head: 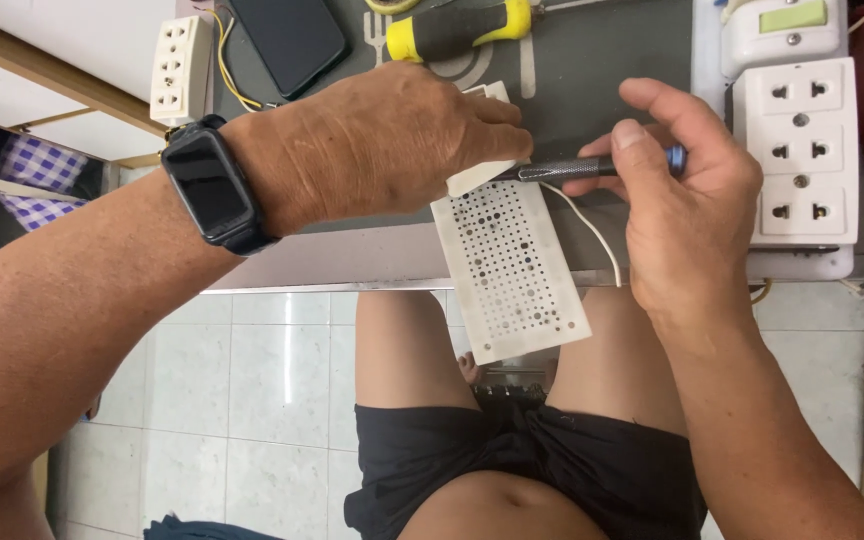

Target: Assembling electrical switch and socket components using a screwdriver and connecting wires.

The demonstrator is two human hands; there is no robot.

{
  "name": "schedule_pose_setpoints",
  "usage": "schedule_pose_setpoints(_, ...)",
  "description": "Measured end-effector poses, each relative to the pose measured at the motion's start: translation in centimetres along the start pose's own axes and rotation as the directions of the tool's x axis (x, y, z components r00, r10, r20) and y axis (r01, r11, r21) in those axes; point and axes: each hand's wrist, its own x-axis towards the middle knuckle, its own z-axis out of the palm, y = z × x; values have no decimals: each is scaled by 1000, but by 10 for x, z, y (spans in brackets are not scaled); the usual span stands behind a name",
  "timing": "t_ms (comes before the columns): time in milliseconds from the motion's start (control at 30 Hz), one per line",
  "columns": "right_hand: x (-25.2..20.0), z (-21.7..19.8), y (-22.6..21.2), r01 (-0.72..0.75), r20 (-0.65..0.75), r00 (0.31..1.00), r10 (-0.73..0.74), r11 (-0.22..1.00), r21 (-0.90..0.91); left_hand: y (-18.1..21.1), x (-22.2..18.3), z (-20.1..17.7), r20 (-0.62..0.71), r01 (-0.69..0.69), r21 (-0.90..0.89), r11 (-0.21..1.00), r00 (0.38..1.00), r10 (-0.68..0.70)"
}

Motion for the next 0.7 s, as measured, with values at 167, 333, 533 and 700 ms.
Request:
schedule_pose_setpoints(167,-2,-2,6,70,9,998,-70,998,8,1,2,-1,39,12,56,998,999,-14)
schedule_pose_setpoints(333,-10,-4,-1,98,50,994,-94,992,-81,3,0,-6,2,-33,-1,999,999,33)
schedule_pose_setpoints(533,-21,-8,9,336,73,941,-329,935,-113,0,-1,-3,42,-12,2,1000,999,12)
schedule_pose_setpoints(700,-30,-7,7,360,20,932,-361,920,-158,0,-2,-5,79,-3,1,1000,997,3)
